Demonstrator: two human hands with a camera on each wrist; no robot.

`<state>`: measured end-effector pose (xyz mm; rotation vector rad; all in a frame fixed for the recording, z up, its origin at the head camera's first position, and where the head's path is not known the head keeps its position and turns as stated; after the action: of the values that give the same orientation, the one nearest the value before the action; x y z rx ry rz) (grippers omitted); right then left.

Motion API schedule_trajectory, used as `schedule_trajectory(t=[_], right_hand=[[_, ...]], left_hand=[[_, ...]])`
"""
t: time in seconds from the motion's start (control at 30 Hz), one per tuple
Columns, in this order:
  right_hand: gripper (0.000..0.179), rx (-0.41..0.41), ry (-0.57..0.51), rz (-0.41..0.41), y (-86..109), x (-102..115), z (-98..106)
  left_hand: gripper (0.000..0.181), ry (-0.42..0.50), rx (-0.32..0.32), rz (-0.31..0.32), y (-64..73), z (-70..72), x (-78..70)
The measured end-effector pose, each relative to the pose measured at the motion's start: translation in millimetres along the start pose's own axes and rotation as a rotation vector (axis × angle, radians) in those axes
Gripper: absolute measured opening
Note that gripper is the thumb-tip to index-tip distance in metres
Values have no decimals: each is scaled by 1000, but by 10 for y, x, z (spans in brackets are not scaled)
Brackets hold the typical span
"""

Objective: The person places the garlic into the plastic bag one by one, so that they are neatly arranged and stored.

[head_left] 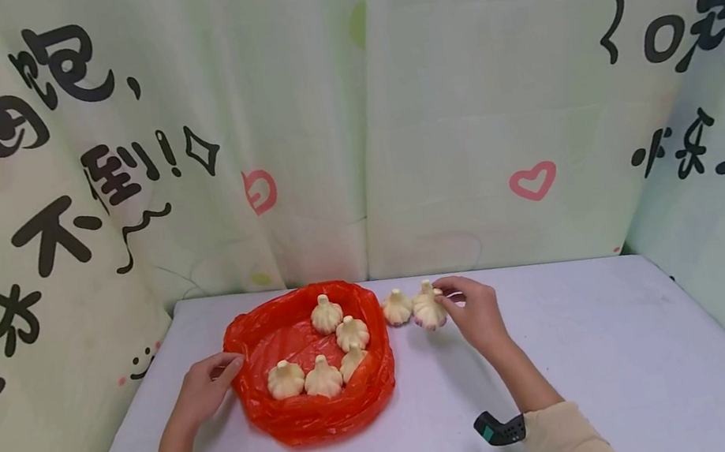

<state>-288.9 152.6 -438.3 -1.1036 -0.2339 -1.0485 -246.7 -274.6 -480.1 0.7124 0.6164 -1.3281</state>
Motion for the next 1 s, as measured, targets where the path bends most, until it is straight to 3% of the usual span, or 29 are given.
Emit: schedule_trajectory(t=[0.27, 0.67, 1.0], right_hand=[[21, 17, -8, -13, 2, 35, -78], [18, 109, -32, -118, 11, 83, -162], [15, 146, 17, -111, 42, 114, -204]], left_hand=[[42, 1, 3, -7, -11, 10, 16], [42, 0, 1, -14, -19, 15, 31], [41, 2, -3, -23, -27, 27, 25]])
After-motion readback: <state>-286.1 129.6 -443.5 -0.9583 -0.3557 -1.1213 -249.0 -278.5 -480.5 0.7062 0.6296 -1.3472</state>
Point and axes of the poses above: each hand's wrist, its own y-axis away from the middle knuckle, its own z-axis out of the back of the hand, x = y × z, the point moved 1 cm from there along -y, towards the middle knuckle, and after that the axes turned 5 degrees about z, right-handed, at the moved point
